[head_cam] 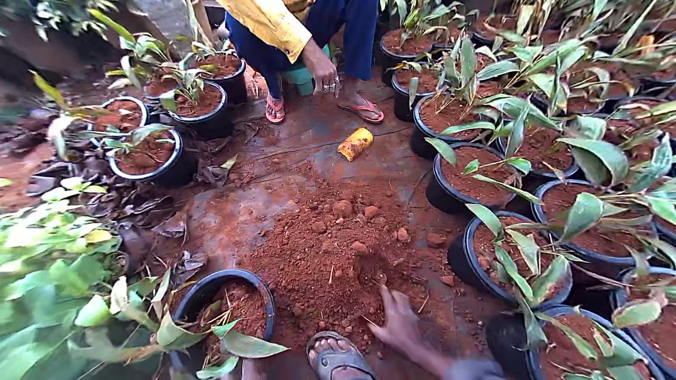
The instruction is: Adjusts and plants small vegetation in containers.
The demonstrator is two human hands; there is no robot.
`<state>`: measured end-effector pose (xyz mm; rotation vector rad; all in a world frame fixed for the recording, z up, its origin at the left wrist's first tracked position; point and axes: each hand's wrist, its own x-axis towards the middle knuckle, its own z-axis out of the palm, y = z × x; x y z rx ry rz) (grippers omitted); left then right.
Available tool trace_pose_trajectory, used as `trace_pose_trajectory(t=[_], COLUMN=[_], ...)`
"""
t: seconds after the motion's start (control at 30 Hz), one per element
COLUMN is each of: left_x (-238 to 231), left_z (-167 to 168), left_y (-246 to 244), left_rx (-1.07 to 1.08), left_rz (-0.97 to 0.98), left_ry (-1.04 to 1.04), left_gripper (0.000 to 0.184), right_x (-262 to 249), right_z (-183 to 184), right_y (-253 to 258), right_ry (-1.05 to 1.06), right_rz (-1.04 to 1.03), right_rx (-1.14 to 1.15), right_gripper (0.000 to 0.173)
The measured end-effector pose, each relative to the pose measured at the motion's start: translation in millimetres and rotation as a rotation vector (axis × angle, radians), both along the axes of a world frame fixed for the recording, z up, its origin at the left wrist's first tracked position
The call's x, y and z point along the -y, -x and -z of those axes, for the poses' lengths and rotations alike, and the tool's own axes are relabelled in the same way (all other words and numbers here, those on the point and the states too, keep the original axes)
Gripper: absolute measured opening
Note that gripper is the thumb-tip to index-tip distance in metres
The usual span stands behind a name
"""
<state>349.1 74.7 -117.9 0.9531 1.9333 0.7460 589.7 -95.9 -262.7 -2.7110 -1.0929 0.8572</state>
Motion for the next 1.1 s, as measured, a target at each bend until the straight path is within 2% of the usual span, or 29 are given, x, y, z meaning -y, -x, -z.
trace_pose_trajectory(t=[0.07,0.13,0.33,0.4,0.5,0.6,0.67,0.73,0.83,0.9,1.0,1.1], left_x=[-10,-16,-27,-28,-33,-41,-51,-58,-58,-58,-62,-57], left_z=[-8,10,22,34,34,29,25,21,28,35,33,40], left_y=[-8,5,4,1,-6,-18,-24,-28,-26,-26,-34,-32], left_rx=[-0.033,-0.104,-0.171,-0.082,-0.004,0.207,0.375,0.485,0.563,0.544,0.407,0.339], left_rz=[0.019,0.072,0.146,0.130,0.043,-0.104,-0.205,-0.282,-0.284,-0.279,-0.356,-0.323], left_ry=[0.041,-0.067,-0.099,-0.107,-0.116,-0.093,-0.065,-0.042,-0.053,-0.079,-0.063,-0.115], left_gripper=[0.023,0.026,0.035,0.040,0.047,0.065,0.077,0.071,0.042,0.043,0.045,0.042], right_x=[-71,-91,-75,-63,-41,-26,-24,-30,-48,-67,-107,-157], right_z=[1,3,18,26,46,35,16,-6,-30,-42,-53,-75], right_y=[4,12,11,5,-3,-16,-27,-36,-48,-52,-53,-49], right_ry=[0.086,0.111,-0.040,-0.154,-0.392,-0.542,-0.572,-0.582,-0.616,-0.662,-0.742,-0.757], right_rz=[0.015,0.032,0.048,0.028,-0.042,-0.139,-0.212,-0.282,-0.373,-0.424,-0.520,-0.655], right_rx=[-0.050,-0.053,-0.016,0.002,0.075,0.116,0.091,0.068,0.043,0.052,0.108,0.102], right_gripper=[0.114,0.114,0.110,0.107,0.108,0.111,0.114,0.115,0.115,0.114,0.113,0.109])
